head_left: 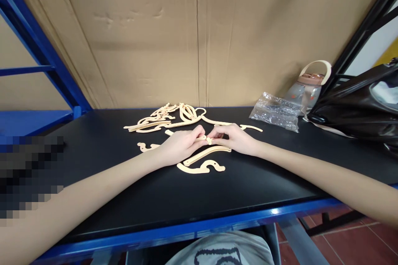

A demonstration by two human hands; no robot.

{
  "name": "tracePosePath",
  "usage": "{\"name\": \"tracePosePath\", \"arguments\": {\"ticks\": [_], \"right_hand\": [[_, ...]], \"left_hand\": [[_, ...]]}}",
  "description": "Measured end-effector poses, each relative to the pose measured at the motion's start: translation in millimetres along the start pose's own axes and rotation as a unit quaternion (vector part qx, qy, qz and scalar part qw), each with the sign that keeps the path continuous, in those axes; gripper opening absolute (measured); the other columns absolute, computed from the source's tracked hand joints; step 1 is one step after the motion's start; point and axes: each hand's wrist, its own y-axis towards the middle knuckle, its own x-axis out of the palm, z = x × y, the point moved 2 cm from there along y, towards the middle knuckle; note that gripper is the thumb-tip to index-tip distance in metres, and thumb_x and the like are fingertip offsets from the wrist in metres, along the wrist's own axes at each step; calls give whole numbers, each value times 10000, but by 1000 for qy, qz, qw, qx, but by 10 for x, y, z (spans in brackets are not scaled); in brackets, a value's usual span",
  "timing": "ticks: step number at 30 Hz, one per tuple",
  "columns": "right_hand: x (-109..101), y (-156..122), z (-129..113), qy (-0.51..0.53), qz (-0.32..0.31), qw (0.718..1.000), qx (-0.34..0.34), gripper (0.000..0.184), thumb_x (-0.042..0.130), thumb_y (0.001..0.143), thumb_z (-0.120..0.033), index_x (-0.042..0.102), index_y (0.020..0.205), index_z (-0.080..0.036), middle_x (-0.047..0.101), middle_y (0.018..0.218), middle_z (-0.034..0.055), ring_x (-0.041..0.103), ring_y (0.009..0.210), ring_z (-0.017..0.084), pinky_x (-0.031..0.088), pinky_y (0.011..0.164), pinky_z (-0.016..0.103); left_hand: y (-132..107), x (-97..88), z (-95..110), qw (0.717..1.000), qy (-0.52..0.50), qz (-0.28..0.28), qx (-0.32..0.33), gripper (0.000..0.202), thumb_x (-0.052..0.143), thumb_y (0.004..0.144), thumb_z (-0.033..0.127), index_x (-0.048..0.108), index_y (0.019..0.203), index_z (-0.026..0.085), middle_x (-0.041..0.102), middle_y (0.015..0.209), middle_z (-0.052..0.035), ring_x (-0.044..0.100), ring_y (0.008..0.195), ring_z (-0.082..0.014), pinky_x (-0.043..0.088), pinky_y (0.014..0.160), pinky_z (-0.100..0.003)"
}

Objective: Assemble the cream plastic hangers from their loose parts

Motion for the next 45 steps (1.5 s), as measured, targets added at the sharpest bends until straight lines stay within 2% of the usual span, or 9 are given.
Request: {"name": "tracePosePath", "arguments": {"ticks": [8,17,26,34,45], "right_hand": [[-10,16,96,157,-30,985,63,237,690,779,-364,680,865,-143,710,868,37,664,792,152,527,751,316],[11,33,144,277,-27,956,93,264,766,695,-273,668,912,-159,730,848,19,694,824,152,535,859,358],[20,15,134,250,-25,964,87,219,758,705,-300,695,856,-154,736,920,35,695,878,170,540,869,367],[19,35,193,276,-9,955,110,256,795,647,-296,715,852,-167,737,823,6,698,816,160,539,861,363],[22,20,158,262,-7,959,107,214,780,670,-296,722,832,-169,741,859,8,698,832,159,543,846,335]], "left_hand": [[-13,-21,50,1000,-11,-13,-3,309,322,962,485,367,805,223,459,599,61,478,541,-136,299,529,-251],[-5,-23,62,1000,-18,-13,-16,291,348,957,472,383,808,225,474,602,59,487,536,-140,310,523,-255],[-2,-18,42,1000,-23,-14,-11,298,345,954,478,359,800,224,473,613,55,480,550,-138,310,522,-256],[-2,-19,53,999,-32,-8,-16,290,333,954,475,373,815,223,487,627,48,491,554,-143,319,528,-260],[6,-9,14,999,-36,-20,5,292,357,954,478,364,811,223,468,616,60,485,563,-133,314,537,-249]]}}
